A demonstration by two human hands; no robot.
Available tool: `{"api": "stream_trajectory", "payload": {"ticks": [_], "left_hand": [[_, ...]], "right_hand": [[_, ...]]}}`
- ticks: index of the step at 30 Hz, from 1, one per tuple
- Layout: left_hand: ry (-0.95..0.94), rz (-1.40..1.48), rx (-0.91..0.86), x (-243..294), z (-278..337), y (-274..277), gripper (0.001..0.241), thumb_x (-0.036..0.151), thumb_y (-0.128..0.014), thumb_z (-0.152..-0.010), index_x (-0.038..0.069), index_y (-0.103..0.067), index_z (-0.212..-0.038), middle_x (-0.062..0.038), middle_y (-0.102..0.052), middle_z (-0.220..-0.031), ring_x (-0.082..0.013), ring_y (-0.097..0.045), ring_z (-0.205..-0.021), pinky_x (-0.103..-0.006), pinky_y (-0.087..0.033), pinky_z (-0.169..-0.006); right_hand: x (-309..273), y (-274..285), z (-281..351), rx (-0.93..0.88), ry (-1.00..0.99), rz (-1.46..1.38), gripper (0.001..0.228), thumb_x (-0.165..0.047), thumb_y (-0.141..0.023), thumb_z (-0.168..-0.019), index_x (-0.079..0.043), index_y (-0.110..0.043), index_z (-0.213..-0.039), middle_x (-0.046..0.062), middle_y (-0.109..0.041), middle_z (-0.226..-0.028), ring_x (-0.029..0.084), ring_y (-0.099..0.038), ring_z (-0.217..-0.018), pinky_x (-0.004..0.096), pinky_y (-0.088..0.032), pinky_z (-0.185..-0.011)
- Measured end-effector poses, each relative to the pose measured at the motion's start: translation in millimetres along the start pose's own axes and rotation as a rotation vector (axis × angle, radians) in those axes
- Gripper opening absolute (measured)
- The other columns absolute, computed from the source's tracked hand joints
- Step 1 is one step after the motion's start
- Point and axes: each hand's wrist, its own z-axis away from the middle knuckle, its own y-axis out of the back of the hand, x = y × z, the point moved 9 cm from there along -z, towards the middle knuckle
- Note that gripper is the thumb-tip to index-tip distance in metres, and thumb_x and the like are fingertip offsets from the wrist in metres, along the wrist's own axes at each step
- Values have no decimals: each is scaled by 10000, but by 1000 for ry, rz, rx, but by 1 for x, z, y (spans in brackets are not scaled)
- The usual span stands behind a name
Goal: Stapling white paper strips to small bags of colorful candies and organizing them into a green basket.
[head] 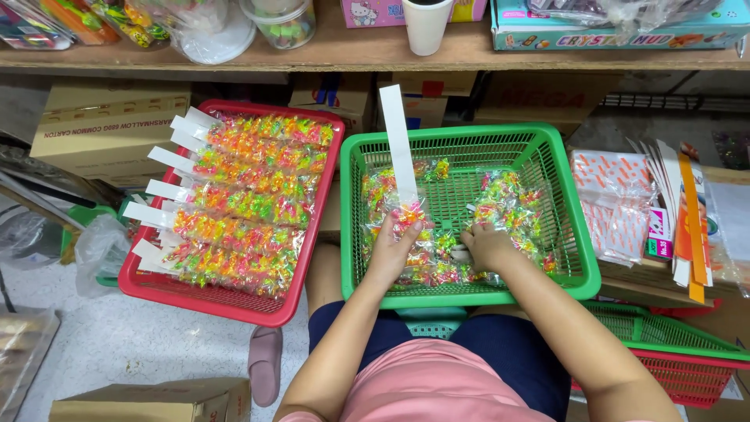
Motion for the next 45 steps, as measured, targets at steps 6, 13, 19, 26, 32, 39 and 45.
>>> {"api": "stream_trajectory", "payload": {"ticks": [6,13,19,26,32,39,45], "left_hand": [[-54,45,-9,6,0,0,617,357,-684,-949,21,-446,-1409,-188,-571,-1346,-311,-450,-1348,-497,-291,-1151],[-69,3,16,-5,1,0,581,356,-687,-949,45,-474,-1392,-165,-613,-1303,-294,-508,-1303,-491,-345,-1126],[-110,-113,18,29,15,-21,498,358,-651,-966,35,-507,-1316,-205,-655,-1206,-340,-606,-1175,-498,-469,-1015],[-141,-337,-35,67,34,-36,482,339,-635,-961,14,-513,-1296,-255,-677,-1119,-394,-660,-1071,-510,-545,-900],[-245,-462,-52,60,32,-41,440,344,-642,-945,67,-520,-1265,-273,-685,-1066,-429,-675,-1003,-521,-576,-800],[-275,-493,-35,54,28,-38,422,328,-656,-932,68,-509,-1230,-278,-688,-1047,-432,-680,-988,-521,-581,-774],[-391,-608,-23,35,22,-48,420,347,-639,-938,76,-522,-1237,-239,-699,-1026,-405,-697,-939,-502,-581,-752]], "right_hand": [[0,72,49,18,62,-471,590,-288,-698,-787,-44,-566,-1307,251,-626,-1266,423,-598,-1200,565,-499,-962],[35,103,56,600,231,-1902,541,-179,-552,-938,8,-397,-1421,181,-507,-1312,346,-531,-1199,532,-440,-993],[-10,146,94,813,272,-1890,464,-366,-444,-1041,-53,-357,-1372,114,-369,-1149,300,-422,-1177,538,-338,-1112],[-19,164,87,1031,225,-1786,498,-373,-480,-1038,-103,-318,-1424,162,-464,-1248,290,-446,-1217,495,-360,-1075],[-3,154,61,1219,255,-2033,504,-270,-533,-1013,-154,-314,-1452,119,-631,-1001,192,-675,-869,343,-603,-782],[9,138,43,1151,339,-2166,476,-430,-455,-1010,-180,-322,-1392,211,-657,-723,277,-718,-652,353,-622,-544],[6,160,68,1255,241,-2085,367,-467,-378,-1035,-121,-447,-1131,109,-605,-618,200,-662,-474,241,-548,-382]]}}
